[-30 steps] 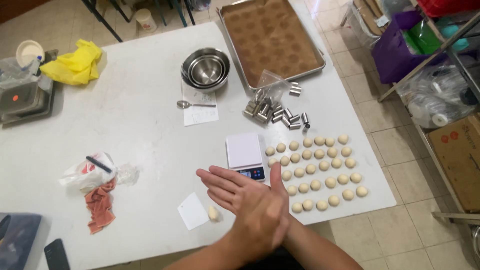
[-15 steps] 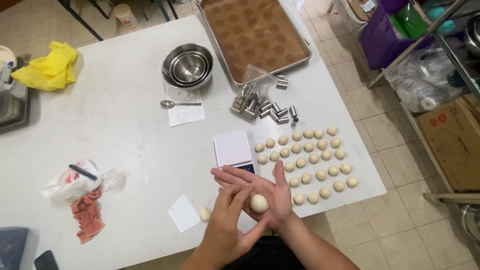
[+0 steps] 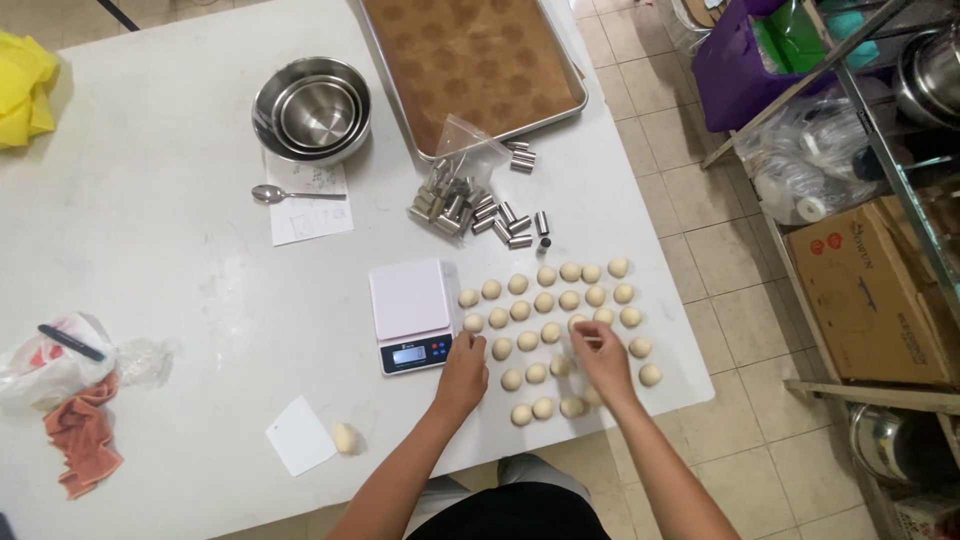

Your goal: Portion dough using a scale and roll it into small balls by hand

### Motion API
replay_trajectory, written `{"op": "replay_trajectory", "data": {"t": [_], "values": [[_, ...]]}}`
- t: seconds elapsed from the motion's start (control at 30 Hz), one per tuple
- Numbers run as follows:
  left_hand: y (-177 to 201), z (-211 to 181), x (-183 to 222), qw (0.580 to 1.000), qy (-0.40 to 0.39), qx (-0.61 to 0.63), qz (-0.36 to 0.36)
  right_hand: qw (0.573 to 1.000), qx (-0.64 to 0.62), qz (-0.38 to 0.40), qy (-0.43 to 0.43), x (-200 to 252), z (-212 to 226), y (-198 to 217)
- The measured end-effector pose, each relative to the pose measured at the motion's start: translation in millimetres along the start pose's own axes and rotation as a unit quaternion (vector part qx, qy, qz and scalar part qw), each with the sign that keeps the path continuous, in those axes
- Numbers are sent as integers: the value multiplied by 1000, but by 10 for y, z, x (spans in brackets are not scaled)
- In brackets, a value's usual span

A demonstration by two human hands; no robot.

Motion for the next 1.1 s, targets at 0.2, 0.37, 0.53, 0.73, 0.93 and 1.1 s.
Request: {"op": "replay_trajectory", "data": {"t": [0.2, 0.37, 0.53, 0.73, 0.93, 1.1], "values": [[-75, -133, -4, 991, 38, -120, 48, 952, 204, -118, 194, -1144, 516, 510], [51, -335, 110, 984, 22, -163, 67, 850, 448, -48, 273, -1519, 618, 269], [471, -338, 656, 993, 42, -109, 0, 830, 432, -102, 338, -1640, 657, 296], [1213, 716, 1709, 921, 300, -192, -159, 769, 509, -145, 359, -1157, 833, 61], [1500, 1628, 2205, 776, 616, -3, -136, 871, 277, 181, 362, 352, 596, -2017], [1640, 1869, 2236, 785, 565, 173, -187, 791, 314, 388, 354, 1504, 375, -3365]]}}
Point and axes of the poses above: each hand's wrist, its own x-axis away from the middle knuckle, its own y-axis out of the back of the hand, z = x × y, the point moved 3 cm from there along -x, towards the middle knuckle, and after that the axes turned 8 degrees about -y, right-handed, at the moved point
